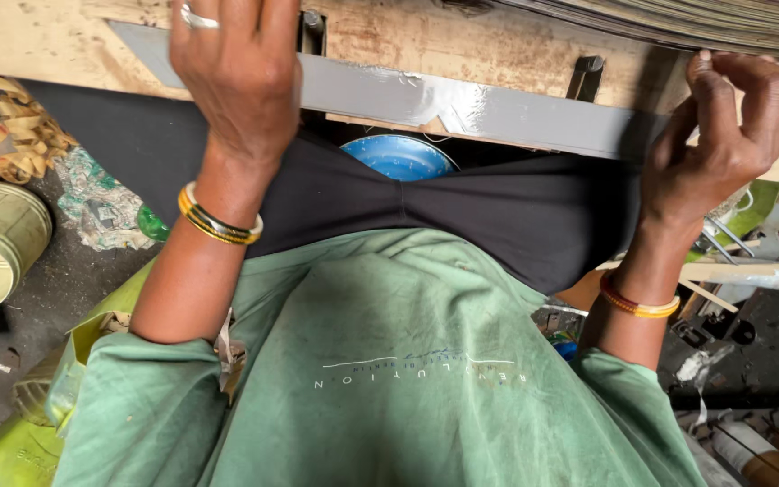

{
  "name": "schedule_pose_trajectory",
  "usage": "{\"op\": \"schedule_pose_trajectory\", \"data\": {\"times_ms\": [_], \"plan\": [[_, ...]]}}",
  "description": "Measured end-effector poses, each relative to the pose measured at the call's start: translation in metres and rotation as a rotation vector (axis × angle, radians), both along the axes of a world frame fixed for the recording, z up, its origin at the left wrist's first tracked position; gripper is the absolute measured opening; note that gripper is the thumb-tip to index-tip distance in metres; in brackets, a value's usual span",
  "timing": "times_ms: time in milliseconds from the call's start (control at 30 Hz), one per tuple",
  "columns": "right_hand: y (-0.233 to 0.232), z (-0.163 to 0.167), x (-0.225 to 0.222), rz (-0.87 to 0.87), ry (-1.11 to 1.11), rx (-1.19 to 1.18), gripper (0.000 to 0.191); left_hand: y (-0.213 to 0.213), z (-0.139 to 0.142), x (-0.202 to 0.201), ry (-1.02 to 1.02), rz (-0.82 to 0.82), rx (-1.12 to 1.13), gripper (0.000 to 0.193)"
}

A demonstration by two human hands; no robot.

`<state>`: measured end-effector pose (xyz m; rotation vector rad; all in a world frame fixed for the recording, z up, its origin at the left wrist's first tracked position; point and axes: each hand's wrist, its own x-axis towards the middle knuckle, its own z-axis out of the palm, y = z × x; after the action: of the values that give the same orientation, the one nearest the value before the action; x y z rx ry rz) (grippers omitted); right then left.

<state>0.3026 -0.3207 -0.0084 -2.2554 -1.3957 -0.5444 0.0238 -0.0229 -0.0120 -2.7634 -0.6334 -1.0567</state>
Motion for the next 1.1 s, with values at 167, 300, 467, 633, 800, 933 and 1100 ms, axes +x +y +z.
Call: {"op": "schedule_pose_trajectory", "data": {"times_ms": [167, 300, 467, 633, 800, 933, 1100], "plan": [[0.033, 0.008, -0.069, 0.173, 0.266, -0.011, 0.023, -0.044, -0.004, 0.001, 0.096, -0.387, -0.306, 0.049], [0.062, 0.013, -0.100, 0.244, 0.286, -0.225, 0.042, -0.048, -0.015, 0.014, 0.114, -0.424, -0.473, 0.066], [0.071, 0.020, -0.110, 0.170, 0.387, -0.211, 0.036, -0.046, -0.018, 0.019, 0.085, -0.431, -0.623, 0.055], [0.081, 0.019, -0.110, 0.156, 0.290, -0.237, 0.041, -0.044, -0.010, 0.025, 0.115, -0.434, -0.639, 0.047], [0.090, 0.024, -0.107, 0.135, 0.151, -0.256, 0.046, -0.045, 0.008, 0.032, 0.102, -0.456, -0.630, 0.046], [0.082, 0.027, -0.103, 0.196, 0.145, -0.166, 0.039, -0.054, 0.012, 0.027, 0.108, -0.462, -0.488, 0.043], [0.077, 0.013, -0.104, 0.275, 0.107, -0.202, 0.027, -0.045, -0.014, 0.012, 0.065, -0.511, -0.213, 0.032]]}}
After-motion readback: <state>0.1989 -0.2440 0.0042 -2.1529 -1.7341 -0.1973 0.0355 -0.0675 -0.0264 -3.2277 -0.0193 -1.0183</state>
